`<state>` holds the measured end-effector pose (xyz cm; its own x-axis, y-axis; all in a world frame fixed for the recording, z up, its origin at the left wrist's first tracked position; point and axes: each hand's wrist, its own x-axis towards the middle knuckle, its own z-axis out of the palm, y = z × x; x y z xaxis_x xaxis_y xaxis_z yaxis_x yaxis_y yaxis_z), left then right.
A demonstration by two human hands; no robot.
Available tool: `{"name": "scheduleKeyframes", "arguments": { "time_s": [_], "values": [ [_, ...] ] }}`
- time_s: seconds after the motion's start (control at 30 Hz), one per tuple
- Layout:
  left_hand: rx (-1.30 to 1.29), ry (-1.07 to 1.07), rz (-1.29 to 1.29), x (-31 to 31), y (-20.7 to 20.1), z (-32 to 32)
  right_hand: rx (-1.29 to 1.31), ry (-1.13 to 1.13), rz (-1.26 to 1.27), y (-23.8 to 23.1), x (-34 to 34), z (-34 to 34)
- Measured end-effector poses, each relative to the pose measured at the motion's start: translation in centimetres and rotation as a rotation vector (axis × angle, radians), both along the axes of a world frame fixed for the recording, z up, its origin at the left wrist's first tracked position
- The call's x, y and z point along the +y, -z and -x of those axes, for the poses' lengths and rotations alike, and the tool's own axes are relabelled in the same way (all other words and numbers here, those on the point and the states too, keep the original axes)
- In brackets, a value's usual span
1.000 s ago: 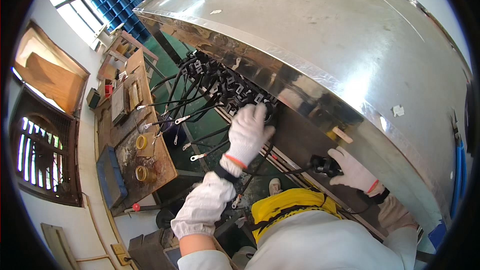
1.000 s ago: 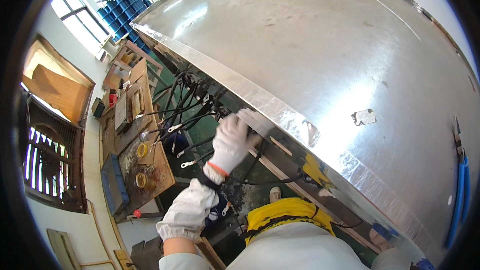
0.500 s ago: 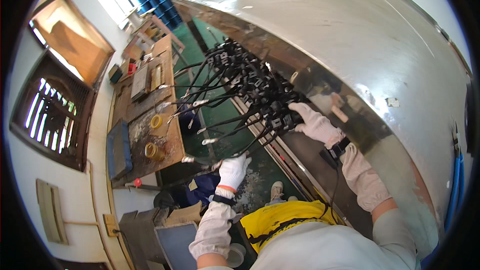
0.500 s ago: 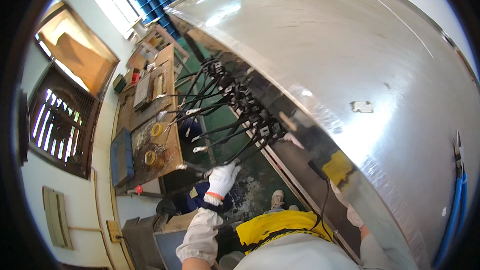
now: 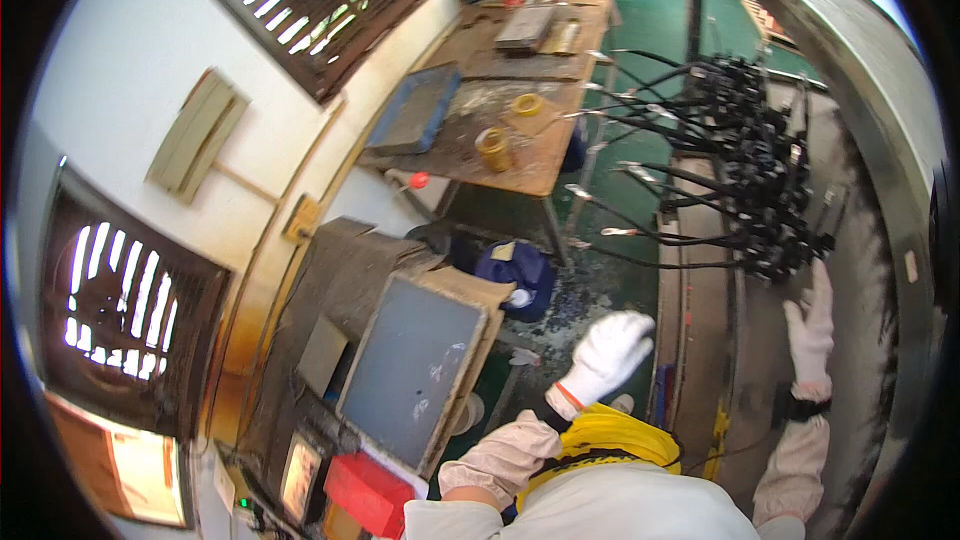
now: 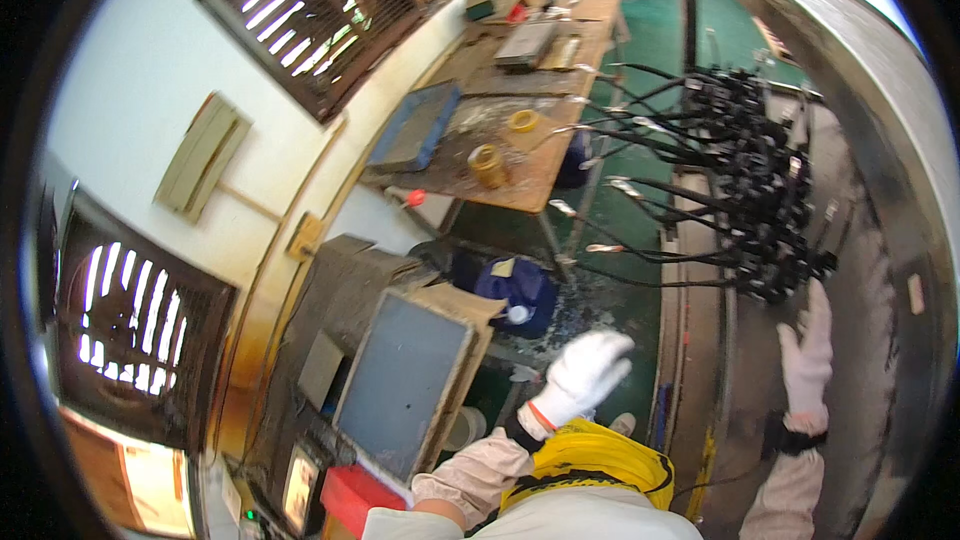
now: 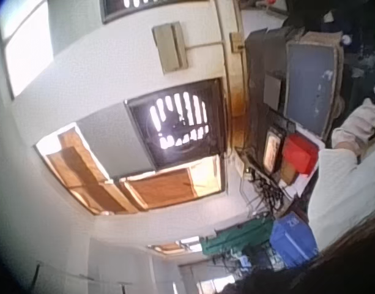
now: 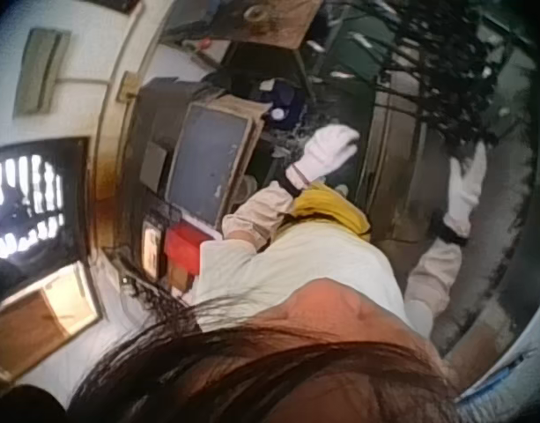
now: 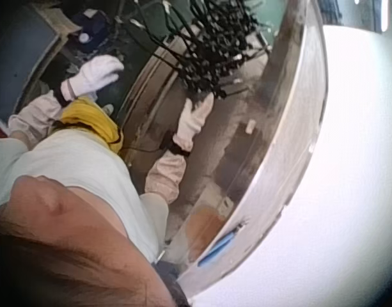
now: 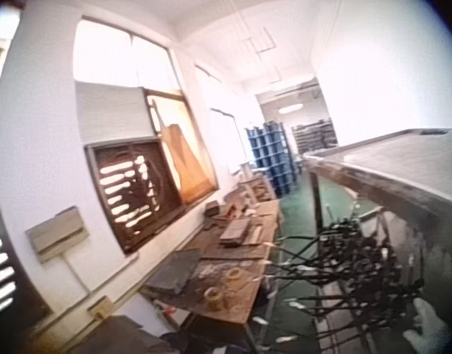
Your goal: Dipping large gauge cable ends into a solder pot to tin the connectors.
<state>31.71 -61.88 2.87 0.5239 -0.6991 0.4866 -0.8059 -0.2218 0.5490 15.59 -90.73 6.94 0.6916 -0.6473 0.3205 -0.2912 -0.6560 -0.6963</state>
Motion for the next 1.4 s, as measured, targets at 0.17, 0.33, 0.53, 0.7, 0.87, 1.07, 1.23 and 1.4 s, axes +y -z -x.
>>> {"name": "scheduleKeyframes", "arguments": {
  "time_s": [0.17, 0.33, 0.53, 0.7, 0.87, 1.07, 1.23, 1.4],
  "values": [
    [0.23, 0.078, -0.298, 4.9, 1.7, 3.7, -0.068, 0.009, -0.171, -2.0, 3.1, 1.9],
    [0.2, 0.041, -0.323, 9.9, 2.8, 6.3, 0.029, -0.165, -0.19, -3.5, 9.0, -1.7],
    [0.082, -0.166, -0.335, 16.1, 4.5, 8.2, 0.235, -0.769, -0.019, -4.5, 19.3, -8.8],
    [0.162, -0.486, -0.427, 21.7, 4.7, 11.4, 0.27, -1.173, -0.015, -2.6, 28.1, -12.2],
    [0.553, -0.911, -0.561, 27.7, 4.5, 17.2, 0.285, -1.588, 0.003, -1.9, 34.8, -13.8],
    [0.99, -1.699, -0.217, 30.6, 10.5, 32.9, 0.318, -1.812, 0.14, -0.1, 37.7, -15.6],
    [1.583, -1.851, -0.238, 26.1, 15.0, 48.3, 0.372, -1.856, 0.061, 0.0, 39.0, -15.0],
    [1.874, -1.961, -0.043, 24.5, 13.4, 52.1, 0.435, -1.813, 0.056, 0.7, 38.6, -14.6]
  ]
}}
